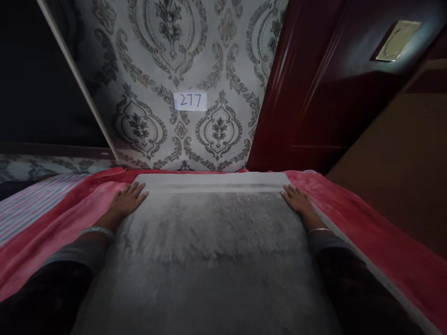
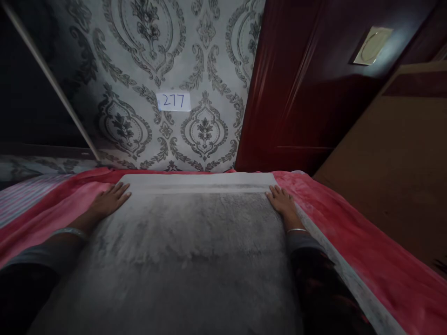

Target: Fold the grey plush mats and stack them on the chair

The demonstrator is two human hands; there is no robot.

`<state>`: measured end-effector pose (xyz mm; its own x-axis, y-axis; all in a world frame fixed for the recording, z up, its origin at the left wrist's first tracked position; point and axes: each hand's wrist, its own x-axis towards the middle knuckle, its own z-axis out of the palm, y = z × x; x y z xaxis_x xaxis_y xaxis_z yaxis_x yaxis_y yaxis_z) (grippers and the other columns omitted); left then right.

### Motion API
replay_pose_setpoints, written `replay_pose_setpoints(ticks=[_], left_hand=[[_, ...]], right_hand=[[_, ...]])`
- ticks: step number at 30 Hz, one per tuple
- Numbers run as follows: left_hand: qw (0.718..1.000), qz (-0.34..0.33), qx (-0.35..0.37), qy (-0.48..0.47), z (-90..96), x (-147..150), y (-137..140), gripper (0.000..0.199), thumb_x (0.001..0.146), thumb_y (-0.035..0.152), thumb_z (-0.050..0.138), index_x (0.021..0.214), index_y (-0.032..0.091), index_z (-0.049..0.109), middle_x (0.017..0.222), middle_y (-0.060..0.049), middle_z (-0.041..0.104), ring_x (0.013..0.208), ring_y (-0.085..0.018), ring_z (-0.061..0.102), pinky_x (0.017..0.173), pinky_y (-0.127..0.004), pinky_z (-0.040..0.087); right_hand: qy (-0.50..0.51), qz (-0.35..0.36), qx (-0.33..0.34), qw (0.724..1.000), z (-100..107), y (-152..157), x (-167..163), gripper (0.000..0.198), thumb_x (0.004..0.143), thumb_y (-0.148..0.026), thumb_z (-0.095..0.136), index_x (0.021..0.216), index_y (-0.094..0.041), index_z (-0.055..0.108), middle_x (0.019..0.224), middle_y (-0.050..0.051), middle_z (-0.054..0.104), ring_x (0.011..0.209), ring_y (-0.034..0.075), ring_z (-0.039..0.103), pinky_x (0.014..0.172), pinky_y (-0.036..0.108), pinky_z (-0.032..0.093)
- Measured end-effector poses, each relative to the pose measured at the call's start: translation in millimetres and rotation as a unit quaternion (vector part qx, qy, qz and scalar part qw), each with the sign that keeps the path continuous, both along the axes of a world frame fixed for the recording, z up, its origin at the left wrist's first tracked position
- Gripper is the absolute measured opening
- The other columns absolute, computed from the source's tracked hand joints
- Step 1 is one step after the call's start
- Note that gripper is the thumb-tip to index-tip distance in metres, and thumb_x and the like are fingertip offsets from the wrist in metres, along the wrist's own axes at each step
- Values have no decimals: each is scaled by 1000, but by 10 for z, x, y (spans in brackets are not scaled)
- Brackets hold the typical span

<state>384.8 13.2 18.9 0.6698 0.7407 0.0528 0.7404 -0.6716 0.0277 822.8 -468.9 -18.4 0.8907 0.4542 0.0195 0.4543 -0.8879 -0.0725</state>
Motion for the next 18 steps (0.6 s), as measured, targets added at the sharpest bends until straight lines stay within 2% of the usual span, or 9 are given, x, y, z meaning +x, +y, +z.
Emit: replay_pose_setpoints(ticks=[5,7,9,10,12,15,16,18], left_hand=[[998,43,-36,23,175,42,-169,67,99,49,25,156,17,33,165,-19,22,152,-39,20,115,-66,24],[996,62,-53,26,253,136,-363,71,99,53,24,152,9,38,162,-26,27,149,-44,25,112,-69,25],[997,45,-54,19,282,292,-693,74,99,56,22,148,4,42,157,-29,33,147,-44,28,111,-67,27],[998,17,-54,19,271,385,-911,72,99,56,23,150,9,42,159,-26,33,149,-41,28,114,-64,27],[992,-110,-50,24,205,569,-1421,68,99,56,28,155,18,36,165,-18,24,152,-37,22,117,-62,23],[953,-299,-42,13,47,723,-2149,64,99,56,33,157,28,31,166,-10,25,153,-33,19,120,-59,18],[945,-325,-36,12,0,720,-2317,65,99,57,34,158,30,30,166,-9,25,154,-33,18,120,-59,17],[945,-327,-28,13,-62,619,-2483,65,99,57,34,158,29,29,166,-8,25,154,-34,16,121,-59,17]], right_hand=[[52,-10,0,999,250,53,-238,64,103,-48,18,159,-19,28,165,10,22,152,31,19,120,57,23],[67,2,1,998,314,167,-458,64,103,-51,17,159,-22,30,164,10,24,151,31,22,118,59,26],[65,47,7,997,320,356,-807,63,103,-54,19,158,-28,31,165,8,25,151,30,21,118,60,25],[60,88,12,994,304,470,-1026,62,103,-54,21,158,-29,30,165,7,24,152,29,20,118,60,25],[47,187,24,981,259,700,-1510,61,103,-54,22,158,-30,30,166,8,21,152,30,19,118,61,24],[33,301,35,952,218,917,-2136,59,104,-51,24,158,-28,30,166,7,21,152,28,18,119,59,21],[27,316,35,948,217,924,-2267,58,104,-49,24,158,-28,31,166,7,22,152,28,19,119,58,20],[14,309,30,951,220,812,-2383,57,105,-46,24,158,-28,31,165,6,23,152,28,21,119,57,21]])
